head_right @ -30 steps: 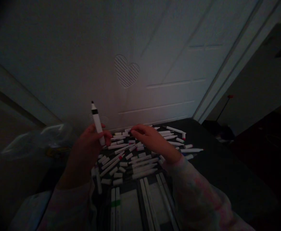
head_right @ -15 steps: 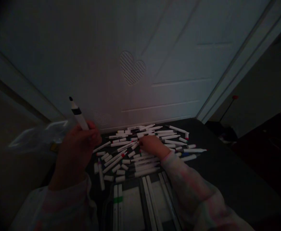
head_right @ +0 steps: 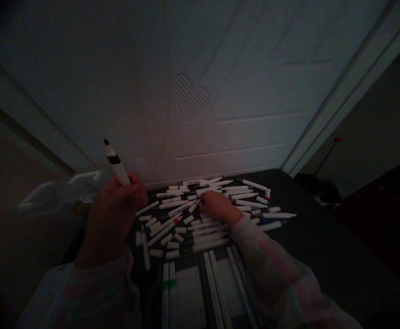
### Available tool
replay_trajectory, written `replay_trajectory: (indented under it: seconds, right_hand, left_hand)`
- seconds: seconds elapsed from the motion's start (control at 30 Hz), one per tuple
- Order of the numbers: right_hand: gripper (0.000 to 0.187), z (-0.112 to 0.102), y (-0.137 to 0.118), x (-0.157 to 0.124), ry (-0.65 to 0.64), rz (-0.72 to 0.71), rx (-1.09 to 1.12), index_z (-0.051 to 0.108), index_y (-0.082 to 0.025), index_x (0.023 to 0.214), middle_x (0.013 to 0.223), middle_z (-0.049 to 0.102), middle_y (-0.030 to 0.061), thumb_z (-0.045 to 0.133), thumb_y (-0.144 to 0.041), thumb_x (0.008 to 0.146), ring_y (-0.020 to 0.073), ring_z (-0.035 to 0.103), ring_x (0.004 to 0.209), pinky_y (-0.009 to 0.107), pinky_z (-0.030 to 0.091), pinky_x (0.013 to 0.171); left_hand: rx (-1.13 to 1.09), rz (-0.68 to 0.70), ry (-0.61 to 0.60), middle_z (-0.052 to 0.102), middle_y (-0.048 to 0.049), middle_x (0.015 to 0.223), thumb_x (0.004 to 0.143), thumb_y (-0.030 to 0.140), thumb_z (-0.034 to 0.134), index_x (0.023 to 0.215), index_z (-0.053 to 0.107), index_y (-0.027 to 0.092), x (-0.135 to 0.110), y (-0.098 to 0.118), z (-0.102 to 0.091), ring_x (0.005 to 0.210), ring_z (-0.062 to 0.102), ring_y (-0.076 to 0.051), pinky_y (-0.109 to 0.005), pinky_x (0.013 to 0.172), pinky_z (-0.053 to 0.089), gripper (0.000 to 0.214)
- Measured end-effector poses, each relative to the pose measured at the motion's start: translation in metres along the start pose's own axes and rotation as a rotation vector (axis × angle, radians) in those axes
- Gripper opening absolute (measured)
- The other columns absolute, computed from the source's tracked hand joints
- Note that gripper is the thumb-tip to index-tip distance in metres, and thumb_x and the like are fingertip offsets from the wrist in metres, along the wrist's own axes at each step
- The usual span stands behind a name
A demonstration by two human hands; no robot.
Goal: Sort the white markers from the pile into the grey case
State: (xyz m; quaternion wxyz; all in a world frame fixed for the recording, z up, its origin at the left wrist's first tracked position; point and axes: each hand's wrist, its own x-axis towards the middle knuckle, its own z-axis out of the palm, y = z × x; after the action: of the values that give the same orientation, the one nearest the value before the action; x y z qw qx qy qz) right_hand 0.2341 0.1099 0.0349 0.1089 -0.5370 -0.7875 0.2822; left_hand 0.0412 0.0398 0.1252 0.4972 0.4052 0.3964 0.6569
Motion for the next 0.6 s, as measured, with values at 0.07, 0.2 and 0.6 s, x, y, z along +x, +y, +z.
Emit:
replay_trajectory:
  seconds: [0.07,0.2,0.6]
  right_hand:
    - [0.015,-0.007,-0.001,0.000,0.002,-0.012,0.207,0.058,-0.012,0.068,0.067,0.057,0.0060,0.052,-0.025,0.063,0.0134,0.050,0.063,0.026,0.036,0.062]
    - [0.022,-0.024,-0.005,-0.006,-0.017,-0.057,0.695,0.050,-0.015,0.073,0.060,0.048,0.0003,0.040,-0.034,0.069,0.0078,0.038,0.051,0.022,0.033,0.051]
    - [0.017,-0.043,-0.027,-0.027,-0.109,-0.059,1.333,0.040,-0.017,0.074,0.054,0.038,-0.0037,0.039,-0.030,0.064,0.0058,0.025,0.046,0.019,0.024,0.045]
  left_hand:
    - [0.010,0.001,0.008,0.037,0.0083,0.045,0.059,0.012,0.057,0.067,0.050,0.017,-0.001,0.001,0.001,0.040,0.033,-0.003,-0.016,0.039,0.025,0.011]
    - [0.026,0.001,0.018,0.037,0.0081,0.047,0.059,0.013,0.057,0.066,0.050,0.016,-0.002,0.002,0.001,0.041,0.033,-0.003,-0.016,0.040,0.025,0.011]
    - [0.047,-0.037,-0.015,0.038,0.0076,0.044,0.058,0.013,0.059,0.065,0.053,0.016,0.000,-0.001,0.002,0.040,0.032,-0.003,-0.016,0.039,0.025,0.010]
